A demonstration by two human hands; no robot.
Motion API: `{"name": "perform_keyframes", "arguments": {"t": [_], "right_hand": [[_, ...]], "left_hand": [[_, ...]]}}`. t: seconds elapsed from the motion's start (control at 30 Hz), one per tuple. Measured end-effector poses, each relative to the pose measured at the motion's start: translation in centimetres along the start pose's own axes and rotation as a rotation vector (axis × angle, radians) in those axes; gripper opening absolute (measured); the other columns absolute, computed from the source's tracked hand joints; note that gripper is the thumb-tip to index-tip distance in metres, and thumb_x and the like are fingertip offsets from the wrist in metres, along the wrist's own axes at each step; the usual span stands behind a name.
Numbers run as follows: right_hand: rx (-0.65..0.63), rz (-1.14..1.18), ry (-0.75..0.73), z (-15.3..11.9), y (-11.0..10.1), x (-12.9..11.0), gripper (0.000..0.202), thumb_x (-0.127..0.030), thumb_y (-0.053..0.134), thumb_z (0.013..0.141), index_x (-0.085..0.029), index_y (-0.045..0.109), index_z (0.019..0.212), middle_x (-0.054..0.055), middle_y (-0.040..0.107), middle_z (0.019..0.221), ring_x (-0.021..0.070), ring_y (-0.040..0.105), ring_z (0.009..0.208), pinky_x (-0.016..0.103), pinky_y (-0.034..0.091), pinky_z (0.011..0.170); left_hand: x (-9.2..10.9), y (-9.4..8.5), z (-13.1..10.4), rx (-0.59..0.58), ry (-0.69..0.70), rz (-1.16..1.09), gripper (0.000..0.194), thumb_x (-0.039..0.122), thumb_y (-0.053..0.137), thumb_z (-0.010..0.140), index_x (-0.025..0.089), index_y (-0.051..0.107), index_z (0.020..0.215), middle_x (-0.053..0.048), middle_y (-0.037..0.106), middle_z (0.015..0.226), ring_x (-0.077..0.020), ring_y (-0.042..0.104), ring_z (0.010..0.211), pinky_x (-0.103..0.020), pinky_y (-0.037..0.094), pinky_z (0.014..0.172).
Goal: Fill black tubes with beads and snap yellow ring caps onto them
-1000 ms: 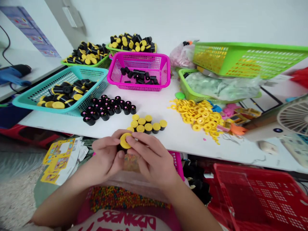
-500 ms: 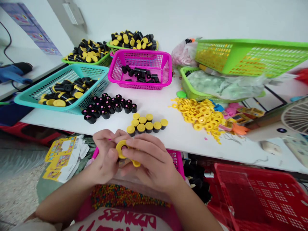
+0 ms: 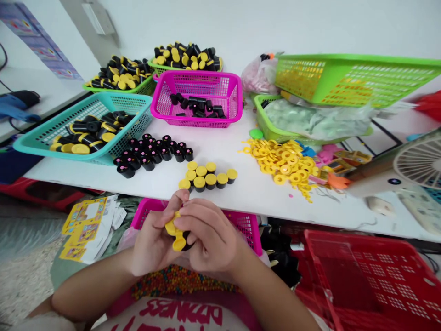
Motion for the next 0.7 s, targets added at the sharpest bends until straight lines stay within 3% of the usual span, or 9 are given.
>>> {"name": "perform_keyframes", "arguments": {"t": [0.13, 0.2, 0.3, 0.4, 0.47, 0.53, 0.63, 0.7], "right_hand": [[-0.148, 0.229, 0.197, 1.1, -0.2, 1.5, 0.040, -0.018, 0.066, 0.086, -0.019, 0.061, 0.126, 0.010, 0.065, 0.118, 0.0225, 0.064, 0.111, 0.042, 0.055, 0.099], [-0.168, 0.437, 0.278, 1.4, -0.3, 2.4, 0.036, -0.031, 0.073, 0.085, -0.024, 0.067, 0.121, 0.008, 0.068, 0.114, 0.0223, 0.065, 0.111, 0.042, 0.054, 0.100], [-0.113, 0.754, 0.488, 0.8, 0.0, 4.2, 0.026, -0.035, 0.077, 0.082, -0.031, 0.074, 0.108, 0.004, 0.070, 0.114, 0.0203, 0.064, 0.115, 0.040, 0.054, 0.100], [-0.173, 1.076, 0.855, -1.3, 2.1, 5.4, 0.060, -0.034, 0.090, 0.064, -0.033, 0.067, 0.120, 0.004, 0.065, 0.124, 0.0187, 0.065, 0.111, 0.032, 0.059, 0.086], [-0.266, 1.251, 1.023, -2.4, 3.5, 5.1, 0.071, -0.033, 0.094, 0.055, -0.029, 0.066, 0.120, 0.004, 0.068, 0.116, 0.0162, 0.069, 0.096, 0.024, 0.059, 0.070], [-0.345, 1.330, 1.131, -2.9, 4.5, 4.6, 0.065, -0.032, 0.095, 0.051, -0.022, 0.069, 0.109, 0.003, 0.070, 0.102, 0.0138, 0.068, 0.082, 0.021, 0.056, 0.062], [-0.325, 1.307, 1.247, -3.2, 4.9, 4.5, 0.053, -0.033, 0.094, 0.052, -0.017, 0.070, 0.096, 0.000, 0.068, 0.084, 0.0103, 0.065, 0.069, 0.019, 0.054, 0.060], [-0.314, 1.276, 1.269, -3.2, 4.9, 4.5, 0.046, -0.032, 0.092, 0.055, -0.017, 0.070, 0.093, -0.002, 0.067, 0.079, 0.0090, 0.063, 0.066, 0.019, 0.053, 0.060]], "left_hand": [[0.9, -0.4, -0.2, -0.068, 0.077, 0.222, 0.022, 0.044, 0.045, 0.097, 0.030, 0.035, 0.112, 0.003, 0.053, 0.090, -0.0103, 0.057, 0.066, -0.021, 0.044, 0.057], [2.0, -0.4, -0.4, -0.149, 0.198, 0.547, 0.019, 0.042, 0.034, 0.103, 0.032, 0.031, 0.119, 0.000, 0.055, 0.104, -0.0124, 0.061, 0.083, -0.028, 0.050, 0.074], [3.7, 0.9, -1.1, -0.344, 0.497, 1.184, 0.024, 0.034, 0.035, 0.103, 0.031, 0.029, 0.126, -0.004, 0.054, 0.116, -0.0186, 0.053, 0.112, -0.043, 0.038, 0.104], [4.7, 1.8, -1.5, -0.427, 0.709, 1.598, 0.026, 0.034, 0.040, 0.099, 0.026, 0.037, 0.124, -0.008, 0.057, 0.112, -0.0239, 0.045, 0.109, -0.044, 0.040, 0.100], [5.2, 2.2, -1.7, -0.450, 0.780, 1.721, 0.023, 0.036, 0.046, 0.096, 0.025, 0.046, 0.116, -0.008, 0.060, 0.109, -0.0246, 0.042, 0.101, -0.041, 0.043, 0.090], [5.2, 2.3, -2.0, -0.500, 0.805, 1.796, 0.019, 0.036, 0.051, 0.093, 0.025, 0.054, 0.108, -0.006, 0.062, 0.106, -0.0241, 0.041, 0.096, -0.039, 0.042, 0.087], [5.4, 1.9, -2.0, -0.482, 0.786, 1.861, 0.013, 0.031, 0.059, 0.089, 0.029, 0.060, 0.101, -0.003, 0.065, 0.108, -0.0229, 0.042, 0.095, -0.038, 0.040, 0.088], [5.7, 1.2, -1.8, -0.419, 0.732, 1.866, 0.017, 0.035, 0.065, 0.087, 0.032, 0.063, 0.104, -0.002, 0.066, 0.107, -0.0225, 0.044, 0.094, -0.037, 0.044, 0.087]]}}
Point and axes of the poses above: each hand's wrist, its own z-axis towards the middle knuckle, its own y-axis out of the palm, x = y × z, the point moved 6 cm from there along z, towards the middle knuckle
